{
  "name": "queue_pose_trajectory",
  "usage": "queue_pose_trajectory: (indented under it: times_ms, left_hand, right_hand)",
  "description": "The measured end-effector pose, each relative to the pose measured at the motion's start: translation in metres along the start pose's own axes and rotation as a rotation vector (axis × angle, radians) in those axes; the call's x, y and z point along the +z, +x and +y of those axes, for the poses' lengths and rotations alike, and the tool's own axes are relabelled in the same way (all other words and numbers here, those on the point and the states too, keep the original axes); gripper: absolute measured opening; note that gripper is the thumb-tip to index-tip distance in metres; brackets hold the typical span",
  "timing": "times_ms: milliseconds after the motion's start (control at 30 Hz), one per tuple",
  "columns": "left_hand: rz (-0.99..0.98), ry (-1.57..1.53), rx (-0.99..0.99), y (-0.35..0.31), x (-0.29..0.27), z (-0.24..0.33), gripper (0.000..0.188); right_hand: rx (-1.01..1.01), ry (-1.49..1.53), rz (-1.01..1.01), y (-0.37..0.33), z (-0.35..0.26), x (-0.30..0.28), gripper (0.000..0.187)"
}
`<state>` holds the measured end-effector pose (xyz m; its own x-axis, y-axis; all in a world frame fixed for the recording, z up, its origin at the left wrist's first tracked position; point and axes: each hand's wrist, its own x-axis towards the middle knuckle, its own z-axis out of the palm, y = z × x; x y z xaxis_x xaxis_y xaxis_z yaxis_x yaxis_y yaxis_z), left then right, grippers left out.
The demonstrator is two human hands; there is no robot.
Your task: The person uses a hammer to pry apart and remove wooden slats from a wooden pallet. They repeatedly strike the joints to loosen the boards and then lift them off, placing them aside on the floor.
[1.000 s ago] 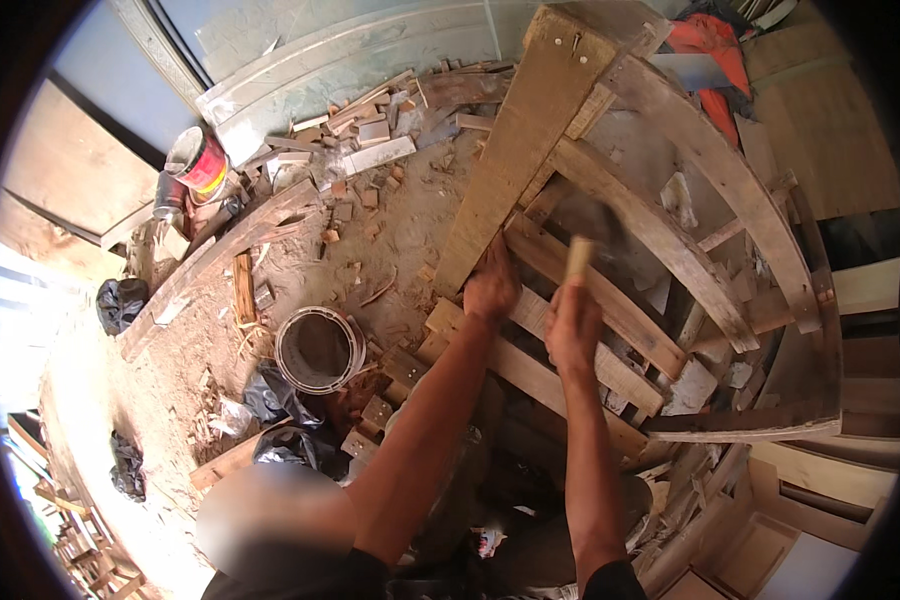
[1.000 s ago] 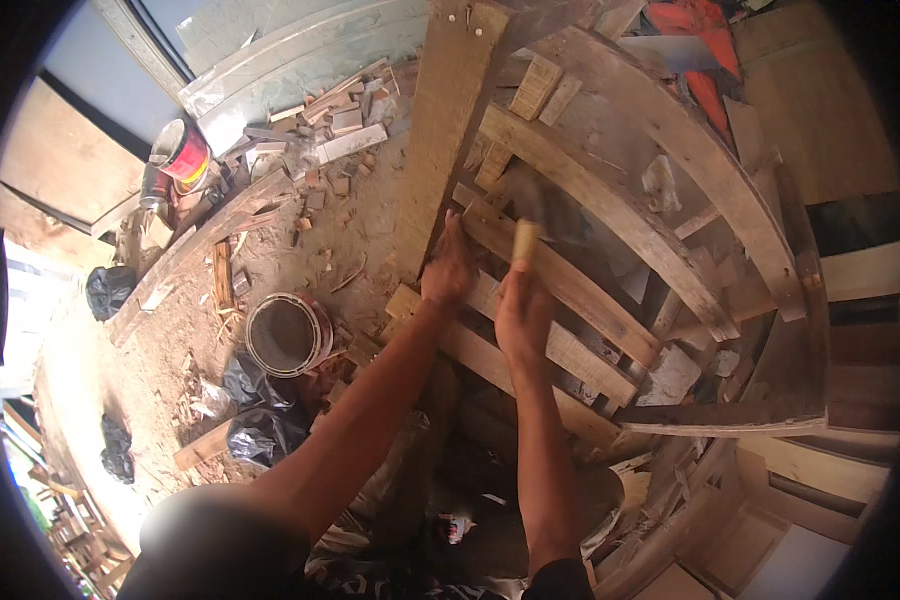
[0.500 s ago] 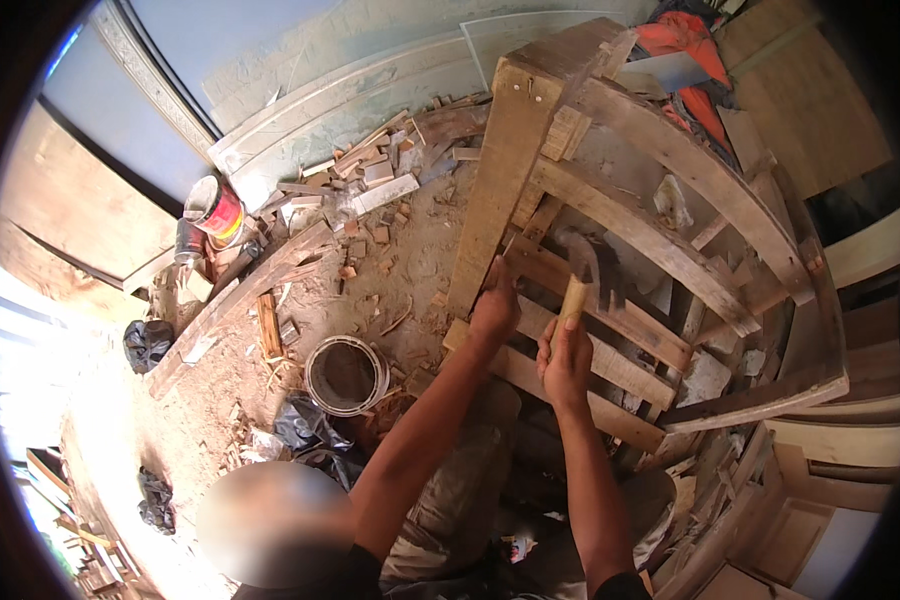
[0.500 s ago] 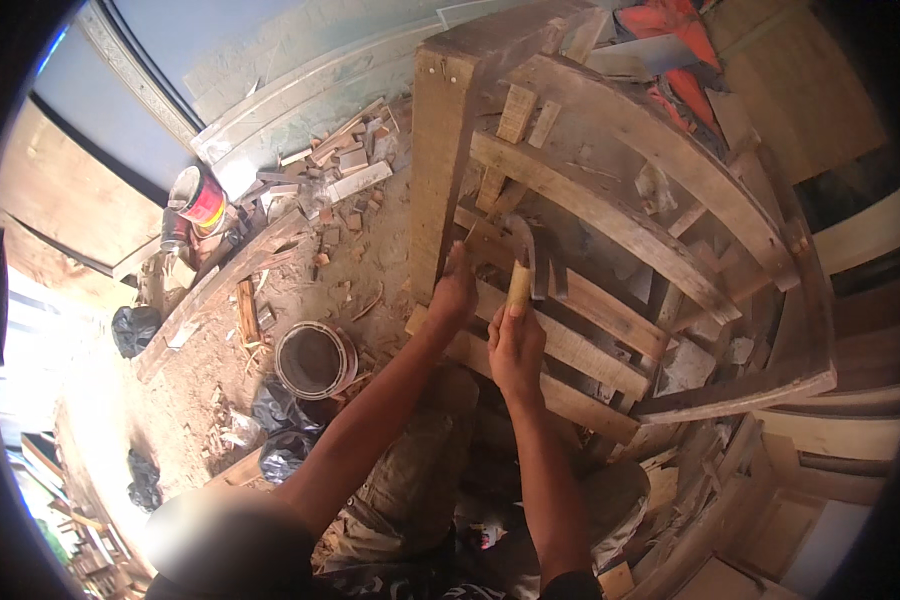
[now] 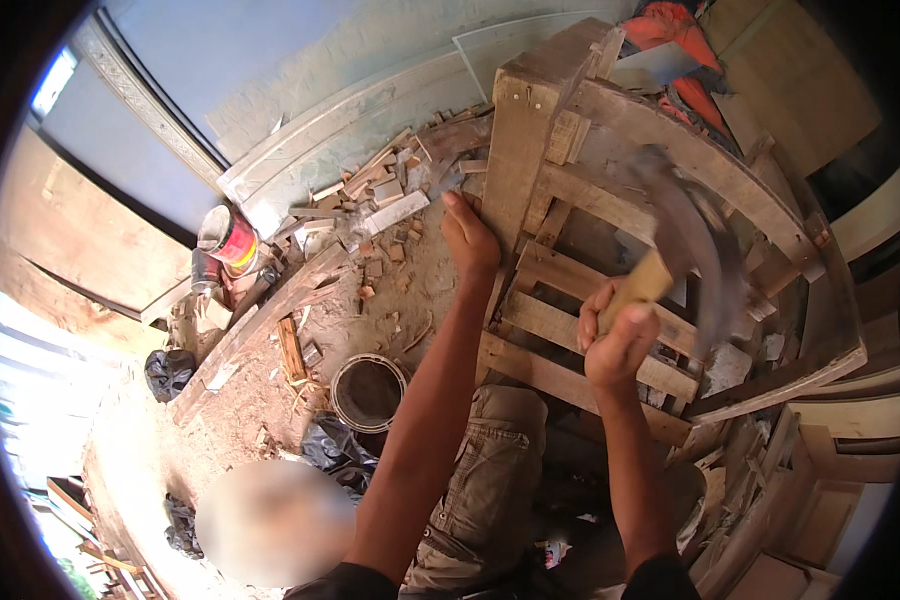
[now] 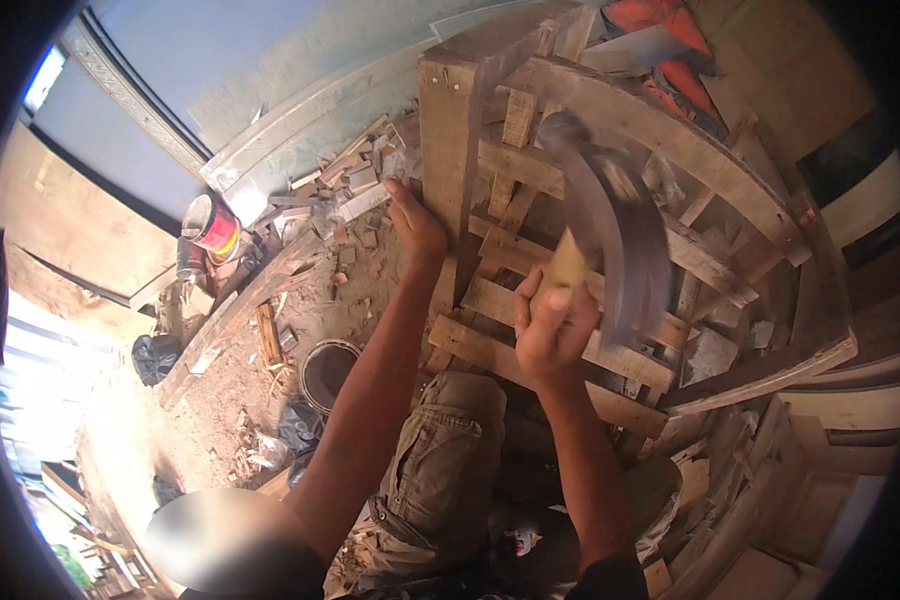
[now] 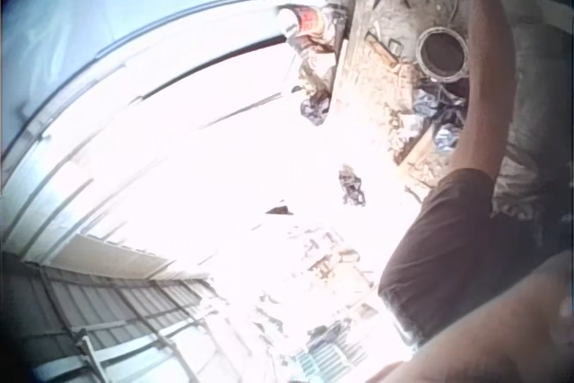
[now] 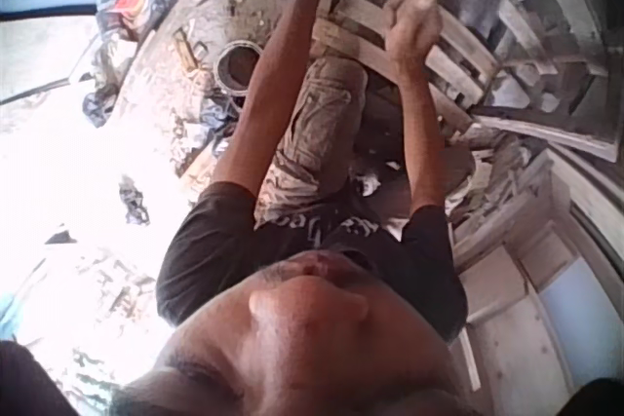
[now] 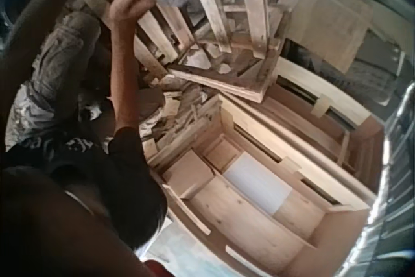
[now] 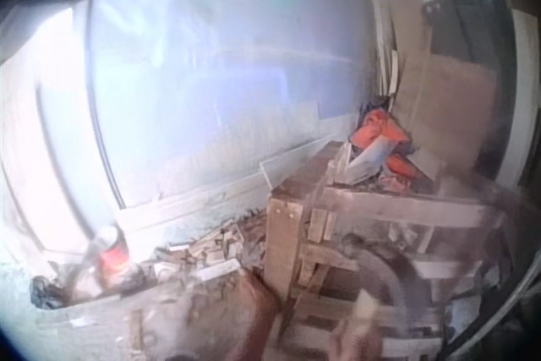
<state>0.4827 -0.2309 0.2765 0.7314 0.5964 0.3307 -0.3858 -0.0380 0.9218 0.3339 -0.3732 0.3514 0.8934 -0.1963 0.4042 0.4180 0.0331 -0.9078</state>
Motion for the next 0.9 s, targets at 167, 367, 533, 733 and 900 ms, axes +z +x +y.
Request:
queue_pose_trajectory:
  times_ms: [167, 367, 533, 733, 900]
  left_hand:
    - [0.012, -0.037, 0.088, -0.002, 0.009, -0.005, 0.064]
    - [-0.034, -0.100, -0.076, 0.001, -0.002, 0.008, 0.067]
    - [-0.023, 0.068, -0.034, -0.004, 0.008, 0.015, 0.068]
    - [0.001, 0.068, -0.031, 0.000, -0.002, 0.009, 0.066]
    - [-0.054, -0.034, -0.088, -0.002, -0.002, 0.006, 0.065]
  right_hand:
    - [-0.172, -0.445, -0.001, -0.023, 0.100, -0.014, 0.059]
    - [0.358, -0.272, -0.098, -0.006, 0.046, -0.013, 0.058]
    - [-0.414, -0.450, 0.085, 0.012, 0.059, -0.014, 0.059]
    - [0.745, -0.447, -0.136, 0.027, 0.081, -0.036, 0.061]
    - [-0.130, -0.065, -0.036, 0.043, 0.013, 0.002, 0.067]
